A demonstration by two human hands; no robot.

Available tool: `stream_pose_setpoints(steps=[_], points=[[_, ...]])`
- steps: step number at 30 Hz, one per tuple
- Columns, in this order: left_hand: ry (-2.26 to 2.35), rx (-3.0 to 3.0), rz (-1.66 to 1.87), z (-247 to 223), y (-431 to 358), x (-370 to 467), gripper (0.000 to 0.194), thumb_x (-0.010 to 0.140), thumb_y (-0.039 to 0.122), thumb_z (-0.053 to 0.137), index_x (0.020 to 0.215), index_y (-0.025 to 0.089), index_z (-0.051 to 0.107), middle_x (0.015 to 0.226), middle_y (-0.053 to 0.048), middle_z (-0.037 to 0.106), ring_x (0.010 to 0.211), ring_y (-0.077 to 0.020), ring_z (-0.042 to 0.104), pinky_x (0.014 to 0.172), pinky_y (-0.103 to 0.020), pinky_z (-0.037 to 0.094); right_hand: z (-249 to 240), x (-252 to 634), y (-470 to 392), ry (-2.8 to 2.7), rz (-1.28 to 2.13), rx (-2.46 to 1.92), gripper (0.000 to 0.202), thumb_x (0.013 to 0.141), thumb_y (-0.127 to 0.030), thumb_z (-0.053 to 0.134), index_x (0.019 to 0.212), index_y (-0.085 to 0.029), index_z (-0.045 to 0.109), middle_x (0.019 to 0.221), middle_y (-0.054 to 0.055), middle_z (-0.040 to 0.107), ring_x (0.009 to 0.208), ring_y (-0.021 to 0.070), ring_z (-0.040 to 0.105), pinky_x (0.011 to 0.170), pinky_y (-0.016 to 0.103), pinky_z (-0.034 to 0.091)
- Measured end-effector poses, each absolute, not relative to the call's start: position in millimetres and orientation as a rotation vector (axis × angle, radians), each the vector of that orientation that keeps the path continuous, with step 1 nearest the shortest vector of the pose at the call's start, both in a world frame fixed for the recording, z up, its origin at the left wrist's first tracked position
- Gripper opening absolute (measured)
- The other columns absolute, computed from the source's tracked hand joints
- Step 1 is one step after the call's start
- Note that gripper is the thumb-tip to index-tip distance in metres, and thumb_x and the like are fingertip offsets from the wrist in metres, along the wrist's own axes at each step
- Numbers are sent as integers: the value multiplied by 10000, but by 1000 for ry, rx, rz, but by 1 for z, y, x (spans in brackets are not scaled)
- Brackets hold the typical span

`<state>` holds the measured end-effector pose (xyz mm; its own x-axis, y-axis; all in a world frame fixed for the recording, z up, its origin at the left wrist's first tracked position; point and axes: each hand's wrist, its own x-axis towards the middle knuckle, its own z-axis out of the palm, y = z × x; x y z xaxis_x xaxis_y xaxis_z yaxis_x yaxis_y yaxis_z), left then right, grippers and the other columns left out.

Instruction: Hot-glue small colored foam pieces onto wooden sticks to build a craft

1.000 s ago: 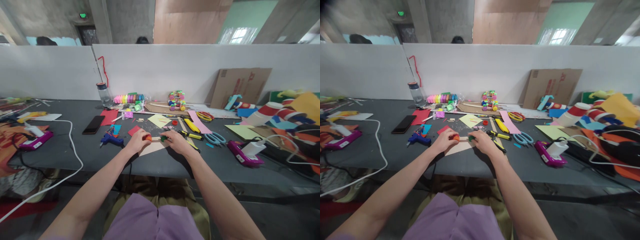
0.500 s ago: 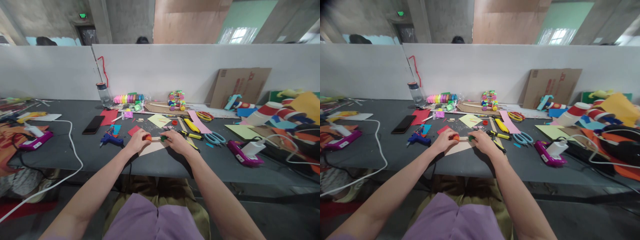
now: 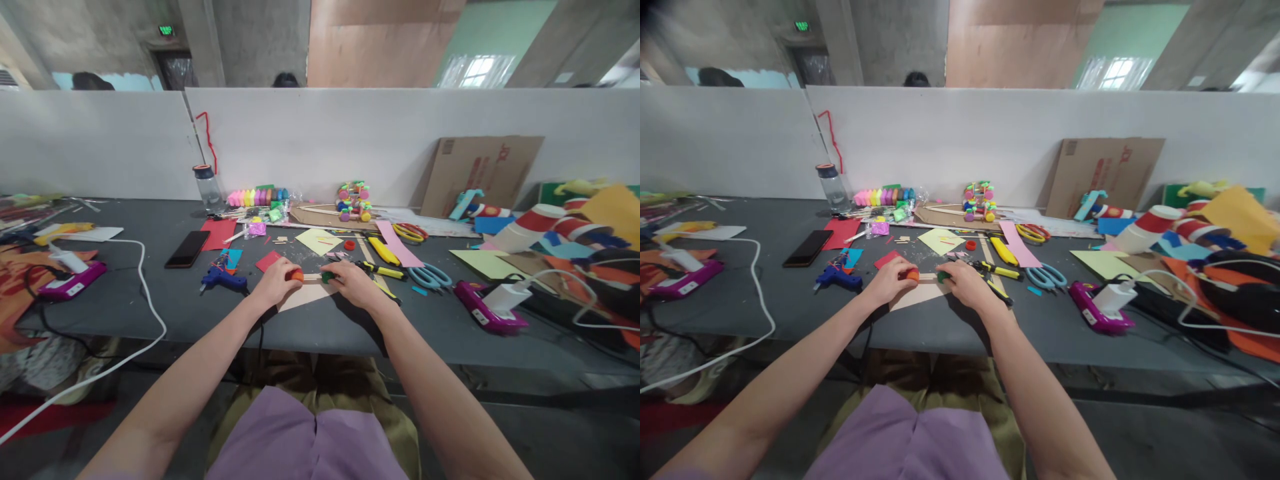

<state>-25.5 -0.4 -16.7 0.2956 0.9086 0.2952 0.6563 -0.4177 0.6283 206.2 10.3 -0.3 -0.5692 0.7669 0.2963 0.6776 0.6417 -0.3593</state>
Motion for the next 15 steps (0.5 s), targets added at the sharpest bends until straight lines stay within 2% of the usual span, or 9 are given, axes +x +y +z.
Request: stream_pose_setpoints(steps=[15], points=[[1386,2196,905,-18,0,-25,287,741,271,652,1016,193,677,1008,-56,592,935,-204,578,874,-324,441,-2,206,11,-2448,280,-1134,350,817,-89,527,1143,-170,626,1066,95,669,997,213,570,890,349,441]])
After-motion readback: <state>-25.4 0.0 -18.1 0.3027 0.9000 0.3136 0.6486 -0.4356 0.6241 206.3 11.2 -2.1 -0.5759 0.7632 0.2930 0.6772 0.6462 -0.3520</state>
